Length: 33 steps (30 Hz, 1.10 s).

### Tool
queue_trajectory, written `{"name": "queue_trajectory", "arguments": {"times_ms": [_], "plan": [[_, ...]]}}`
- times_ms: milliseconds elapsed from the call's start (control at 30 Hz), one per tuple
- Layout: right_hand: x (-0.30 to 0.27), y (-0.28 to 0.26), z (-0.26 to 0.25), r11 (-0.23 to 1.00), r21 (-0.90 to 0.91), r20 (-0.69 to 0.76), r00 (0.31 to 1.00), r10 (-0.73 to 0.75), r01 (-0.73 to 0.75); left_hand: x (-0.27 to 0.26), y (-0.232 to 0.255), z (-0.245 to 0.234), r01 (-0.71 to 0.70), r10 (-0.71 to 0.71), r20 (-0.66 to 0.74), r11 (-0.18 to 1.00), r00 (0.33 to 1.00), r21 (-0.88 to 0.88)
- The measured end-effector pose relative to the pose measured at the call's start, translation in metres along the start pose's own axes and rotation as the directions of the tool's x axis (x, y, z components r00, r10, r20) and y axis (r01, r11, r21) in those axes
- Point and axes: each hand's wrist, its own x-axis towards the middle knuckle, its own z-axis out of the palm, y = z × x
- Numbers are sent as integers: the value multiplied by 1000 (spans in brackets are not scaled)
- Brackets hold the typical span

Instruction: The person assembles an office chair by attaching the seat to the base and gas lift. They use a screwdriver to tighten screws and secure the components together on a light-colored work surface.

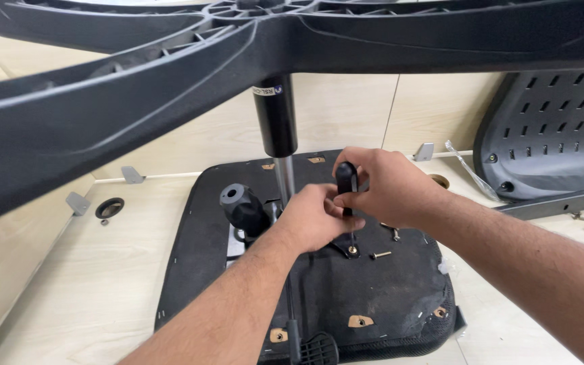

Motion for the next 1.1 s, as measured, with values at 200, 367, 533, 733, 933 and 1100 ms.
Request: {"name": "queue_trajectory", "arguments": {"times_ms": [200,367,533,733,933,1100], "plan": [[0,-5,-1,993,85,19,997,74,-75,-10,13,-14,-186,180,-93,980,979,-70],[0,-4,-9,994,-29,28,994,102,-102,-14,23,3,-39,41,-130,999,991,13],[-5,1,-17,1000,0,-59,998,-8,8,-11,26,3,-57,60,-111,998,992,34],[-7,-3,-14,999,-10,-78,996,39,-40,-16,34,-2,-1,5,-49,998,999,67],[-8,-6,-13,997,61,-86,994,60,-55,-25,45,-11,-12,19,-101,998,995,69],[-9,-5,-6,992,121,-135,989,61,-44,-23,44,-10,-30,38,-108,997,993,72]]}}
